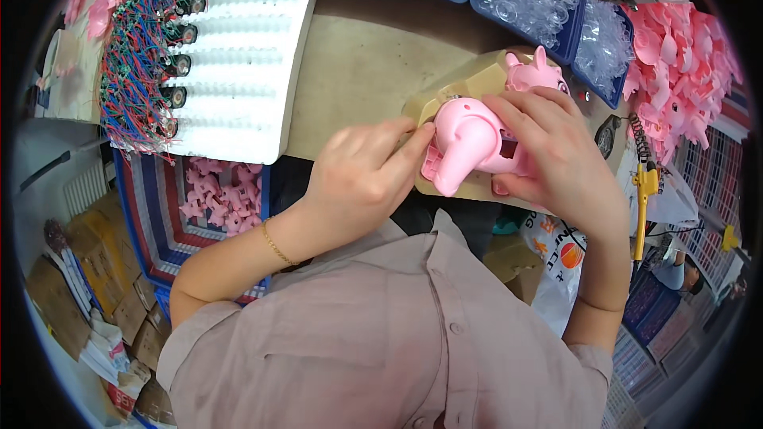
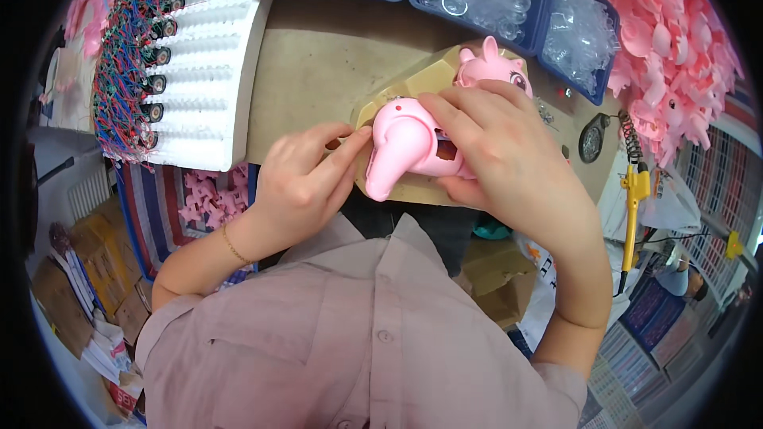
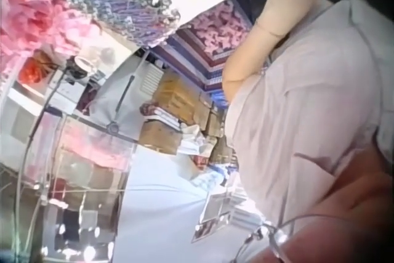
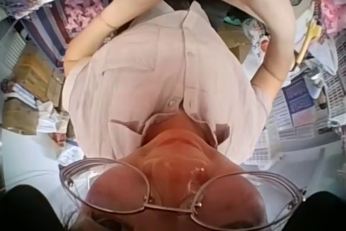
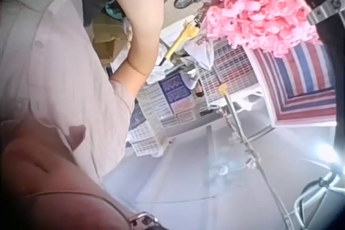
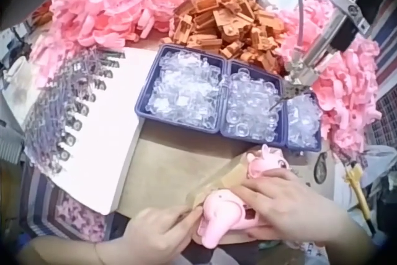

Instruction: Assembling plastic toy ponies, including soldering internal wires and fitting components together.

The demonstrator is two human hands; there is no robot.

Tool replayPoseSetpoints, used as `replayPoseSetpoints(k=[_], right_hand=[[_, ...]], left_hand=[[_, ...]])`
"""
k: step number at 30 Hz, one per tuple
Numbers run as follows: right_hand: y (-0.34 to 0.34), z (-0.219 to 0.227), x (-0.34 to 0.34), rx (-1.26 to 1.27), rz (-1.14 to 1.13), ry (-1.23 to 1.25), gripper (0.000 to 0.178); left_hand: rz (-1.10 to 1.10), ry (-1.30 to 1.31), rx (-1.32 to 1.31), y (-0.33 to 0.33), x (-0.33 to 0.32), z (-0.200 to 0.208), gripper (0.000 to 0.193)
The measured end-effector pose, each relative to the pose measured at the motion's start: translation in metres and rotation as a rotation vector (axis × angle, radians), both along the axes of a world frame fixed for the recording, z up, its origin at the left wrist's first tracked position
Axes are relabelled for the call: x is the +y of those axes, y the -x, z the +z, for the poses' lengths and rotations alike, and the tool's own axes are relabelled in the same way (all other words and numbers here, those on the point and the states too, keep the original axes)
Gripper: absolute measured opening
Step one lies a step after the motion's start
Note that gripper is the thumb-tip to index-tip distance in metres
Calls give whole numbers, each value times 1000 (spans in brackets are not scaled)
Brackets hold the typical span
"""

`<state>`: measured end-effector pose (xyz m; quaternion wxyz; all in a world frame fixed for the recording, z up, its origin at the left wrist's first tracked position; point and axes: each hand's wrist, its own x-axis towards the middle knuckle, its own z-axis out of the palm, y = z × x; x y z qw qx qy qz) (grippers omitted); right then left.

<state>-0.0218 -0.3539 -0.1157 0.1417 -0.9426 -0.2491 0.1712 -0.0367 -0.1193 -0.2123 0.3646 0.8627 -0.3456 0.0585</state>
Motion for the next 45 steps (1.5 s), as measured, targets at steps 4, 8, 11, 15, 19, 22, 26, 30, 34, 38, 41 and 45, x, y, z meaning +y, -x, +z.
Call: replayPoseSetpoints(k=[4, 8, 11, 15, 19, 22, 26, 30, 34, 38, 41, 45], right_hand=[[1, 2, 4, -16, -20, 23, 73], [1, 10, 5, -13, -39, 3, 65], [1, 10, -4, 49, 52, -12, 54], [27, 0, -19, -174, -129, -330, 32], [93, 4, -38, 362, -986, -619, 23], [102, -15, -27, 816, -1159, -1023, 25], [103, -27, 12, 735, -1264, -1232, 25], [112, -28, -9, 742, -1184, -1226, 24], [103, -30, -33, -1, -936, -686, 17], [89, -56, -44, -421, -601, -354, 14], [53, -43, -59, -311, -654, -476, 11], [-30, -48, -48, -754, -428, -244, 19]], left_hand=[[-43, -42, 32, -4, -1, 4, 31], [-70, 180, 7, -29, -29, 28, 37], [-248, 351, 208, -29, -59, 48, 48], [-319, 4, 107, -46, -65, 66, 65], [-522, -378, 55, -57, -73, 77, 75], [-619, -429, -8, -60, -82, 77, 71], [-559, -486, 17, -56, -87, 83, 69], [-561, -539, 8, -57, -96, 87, 69], [-586, -460, -75, -60, -92, 84, 56], [-580, -460, -45, -61, -90, 82, 61], [-565, -471, -2, -61, -88, 81, 61], [-608, -511, 24, -63, -88, 84, 63]])
